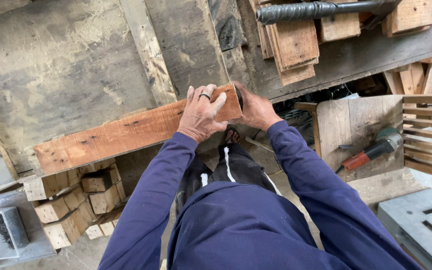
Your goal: The person hammers nails into a long wooden plank and then into a smaller wooden block using a claw hammer. They repeatedly pick up nails from a container, position them on the wood, and drive them in with the hammer.
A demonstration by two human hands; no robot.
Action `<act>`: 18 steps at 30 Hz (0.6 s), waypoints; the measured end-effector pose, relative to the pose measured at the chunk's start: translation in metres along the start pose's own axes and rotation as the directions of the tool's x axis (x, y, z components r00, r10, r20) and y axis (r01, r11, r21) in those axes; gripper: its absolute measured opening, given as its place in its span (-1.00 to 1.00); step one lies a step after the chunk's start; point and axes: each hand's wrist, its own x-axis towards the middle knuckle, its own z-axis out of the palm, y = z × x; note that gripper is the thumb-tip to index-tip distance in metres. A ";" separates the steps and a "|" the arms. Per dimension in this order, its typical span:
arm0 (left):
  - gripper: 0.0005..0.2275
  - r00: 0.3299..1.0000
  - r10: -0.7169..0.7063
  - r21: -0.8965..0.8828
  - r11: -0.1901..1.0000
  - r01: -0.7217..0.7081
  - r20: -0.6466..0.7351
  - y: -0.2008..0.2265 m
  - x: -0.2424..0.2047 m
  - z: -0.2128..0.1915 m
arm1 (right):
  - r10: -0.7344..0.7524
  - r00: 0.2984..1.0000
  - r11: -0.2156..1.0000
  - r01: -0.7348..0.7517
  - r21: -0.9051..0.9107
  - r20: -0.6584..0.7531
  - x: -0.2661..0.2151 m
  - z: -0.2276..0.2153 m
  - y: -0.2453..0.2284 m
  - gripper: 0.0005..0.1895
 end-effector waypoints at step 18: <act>0.14 0.988 -0.149 0.074 0.987 0.146 0.044 -0.033 -0.066 -0.050 | 0.257 0.960 0.678 -0.097 0.729 -0.110 -0.047 0.005 0.013 -0.60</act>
